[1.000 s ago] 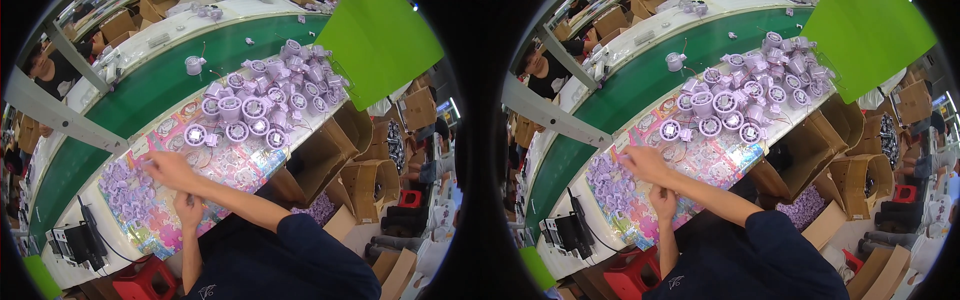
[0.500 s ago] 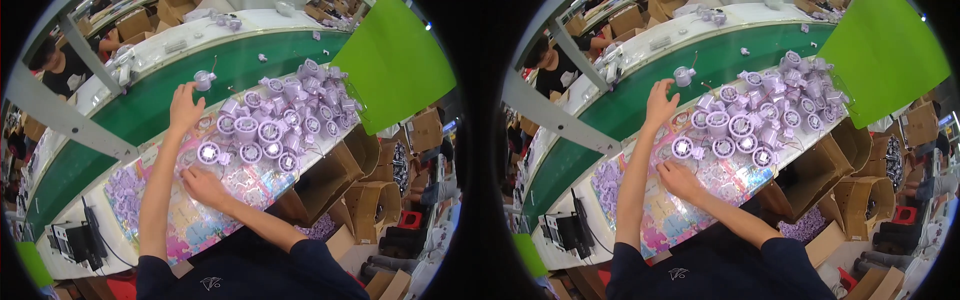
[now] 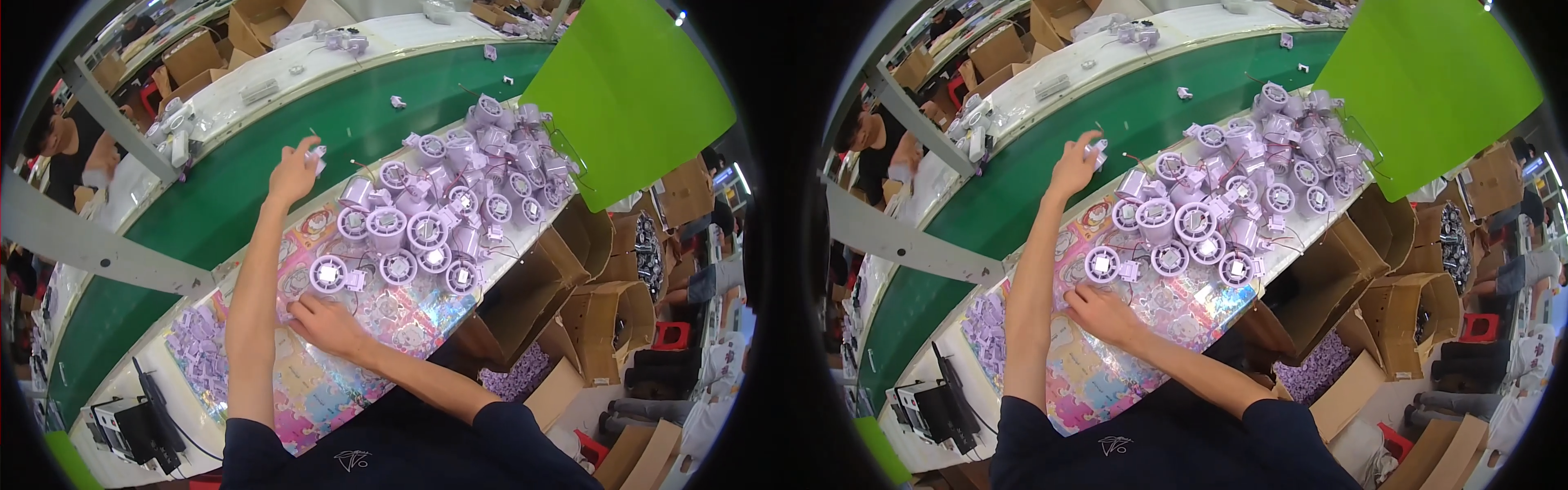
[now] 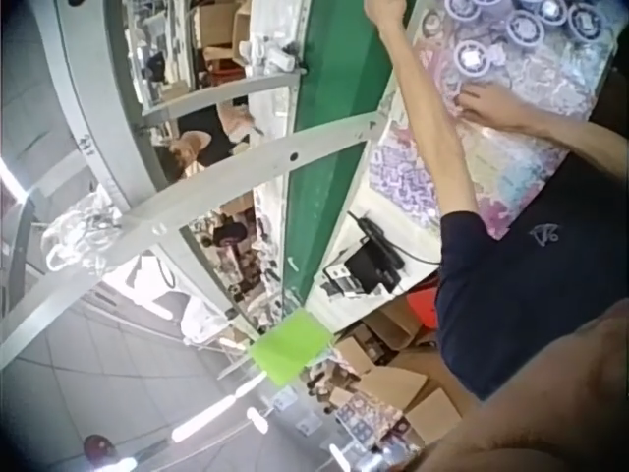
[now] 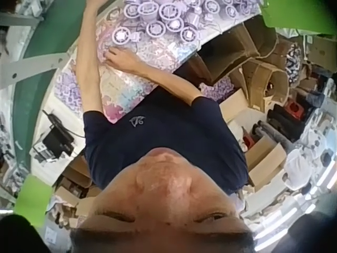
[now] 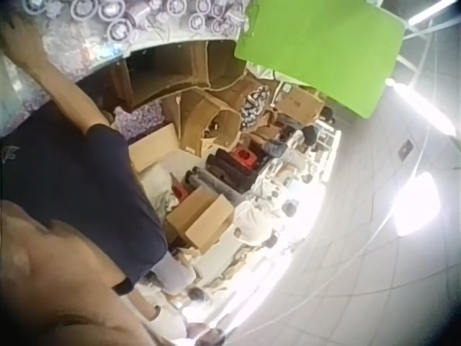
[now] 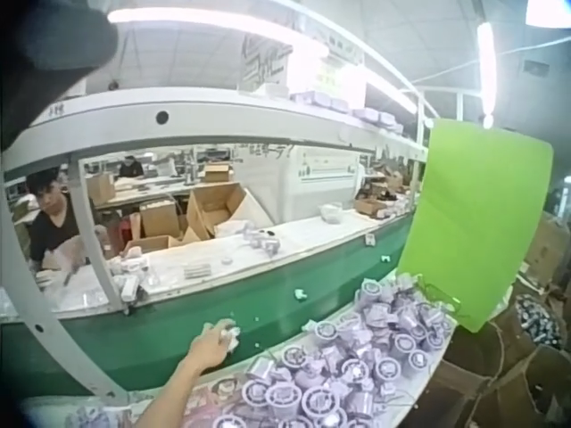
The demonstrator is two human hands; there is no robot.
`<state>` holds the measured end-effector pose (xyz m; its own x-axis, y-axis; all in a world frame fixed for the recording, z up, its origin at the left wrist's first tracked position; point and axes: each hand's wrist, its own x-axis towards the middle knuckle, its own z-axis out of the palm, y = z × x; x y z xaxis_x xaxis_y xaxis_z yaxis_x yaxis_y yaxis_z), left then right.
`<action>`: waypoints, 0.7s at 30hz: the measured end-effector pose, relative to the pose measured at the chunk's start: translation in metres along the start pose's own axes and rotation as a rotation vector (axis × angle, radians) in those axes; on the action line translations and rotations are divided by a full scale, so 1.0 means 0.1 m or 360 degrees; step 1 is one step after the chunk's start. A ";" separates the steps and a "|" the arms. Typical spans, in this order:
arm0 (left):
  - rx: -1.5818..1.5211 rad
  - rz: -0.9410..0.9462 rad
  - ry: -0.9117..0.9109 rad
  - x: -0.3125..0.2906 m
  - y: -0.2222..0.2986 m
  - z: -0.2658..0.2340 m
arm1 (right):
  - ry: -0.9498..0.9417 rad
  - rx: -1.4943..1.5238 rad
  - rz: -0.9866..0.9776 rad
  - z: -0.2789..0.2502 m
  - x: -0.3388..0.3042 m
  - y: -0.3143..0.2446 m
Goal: The person assembles small purple plastic bubble wand toys by snapping their components together by hand.
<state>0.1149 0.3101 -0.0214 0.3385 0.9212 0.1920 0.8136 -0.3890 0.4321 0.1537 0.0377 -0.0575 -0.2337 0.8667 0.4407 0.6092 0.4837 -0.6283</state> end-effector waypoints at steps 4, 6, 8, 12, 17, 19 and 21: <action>-0.1133 -0.0153 0.0057 -0.36 0.14 -0.41 | 0.0042 0.0008 -0.0015 -0.04 0.01 -0.03; -0.1423 -0.0159 0.0094 -0.69 0.23 -0.66 | 0.0084 0.0031 -0.0066 0.00 0.02 -0.03; -0.1599 0.0129 0.0299 -1.04 0.24 -0.70 | 0.0099 0.0046 -0.0029 0.01 -0.02 -0.04; -0.1865 -0.0194 0.0686 -1.87 0.42 -0.75 | 0.0259 0.0007 -0.0223 -0.07 -0.13 0.00; -0.1776 -0.0510 0.1054 -2.94 0.06 -0.28 | 0.0586 0.0267 -0.0241 0.03 -0.17 0.01; -0.1511 -0.0432 0.1013 -3.11 0.15 -0.20 | 0.0627 0.0298 -0.0179 -0.04 -0.16 0.04; -0.1440 -0.0272 0.0883 -3.25 0.11 -0.09 | 0.0613 0.0275 -0.0116 -0.08 -0.12 0.02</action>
<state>0.0096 0.0060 -0.0716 -0.1941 0.9195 0.3419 0.1005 -0.3281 0.9393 0.1640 0.0276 -0.0585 0.0485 0.7365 0.6747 0.4581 0.5838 -0.6703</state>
